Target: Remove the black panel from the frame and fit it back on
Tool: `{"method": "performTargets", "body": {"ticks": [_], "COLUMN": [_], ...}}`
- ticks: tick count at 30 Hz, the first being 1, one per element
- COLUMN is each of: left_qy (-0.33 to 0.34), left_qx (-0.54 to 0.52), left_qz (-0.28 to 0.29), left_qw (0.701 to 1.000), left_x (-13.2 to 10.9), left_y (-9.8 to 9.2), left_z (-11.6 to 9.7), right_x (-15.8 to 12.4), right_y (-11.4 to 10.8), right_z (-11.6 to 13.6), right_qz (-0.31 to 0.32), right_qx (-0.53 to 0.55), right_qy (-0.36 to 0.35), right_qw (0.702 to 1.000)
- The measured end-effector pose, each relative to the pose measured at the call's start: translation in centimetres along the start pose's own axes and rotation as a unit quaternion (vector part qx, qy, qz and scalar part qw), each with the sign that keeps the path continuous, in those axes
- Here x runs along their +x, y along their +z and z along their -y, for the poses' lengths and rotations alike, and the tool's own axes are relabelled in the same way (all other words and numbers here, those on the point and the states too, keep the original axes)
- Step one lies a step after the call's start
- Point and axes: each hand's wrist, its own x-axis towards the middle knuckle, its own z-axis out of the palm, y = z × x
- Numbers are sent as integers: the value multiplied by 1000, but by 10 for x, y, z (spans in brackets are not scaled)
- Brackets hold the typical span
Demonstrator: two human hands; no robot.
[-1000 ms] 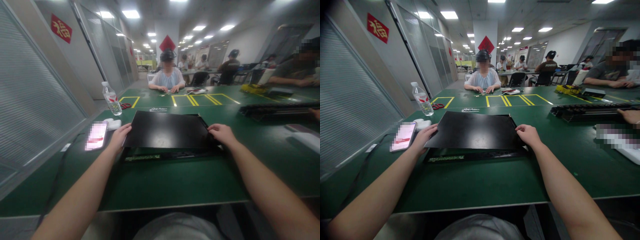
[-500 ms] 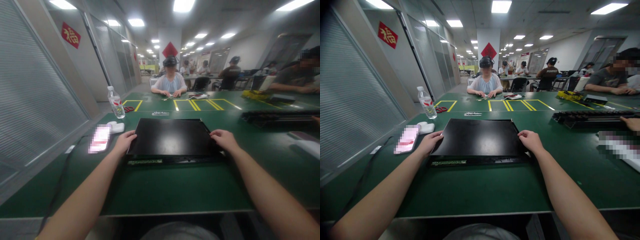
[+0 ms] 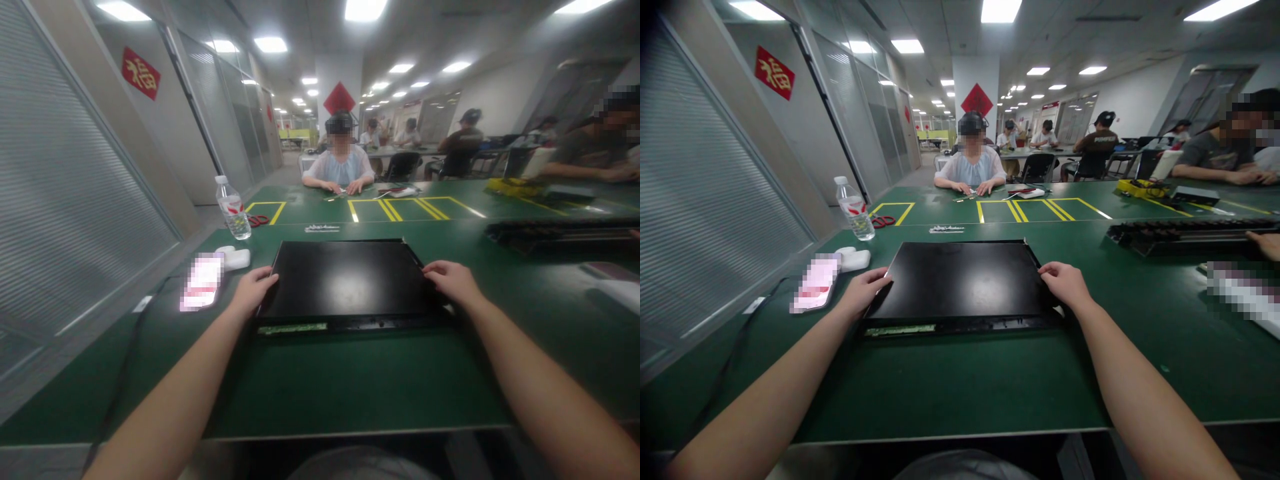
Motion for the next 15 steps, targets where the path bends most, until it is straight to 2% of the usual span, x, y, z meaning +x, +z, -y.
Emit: {"method": "performTargets", "body": {"ticks": [12,15], "left_qy": [50,82], "left_qx": [73,121], "left_qz": [36,12], "left_qw": [995,989], "left_x": [4,9], "left_y": [1,0], "left_z": [5,9], "right_x": [-4,-7], "right_y": [-2,-4], "right_z": [7,10], "right_qz": [-6,-13], "right_qx": [-4,23], "right_qy": [6,21], "right_qw": [1000,999]}}
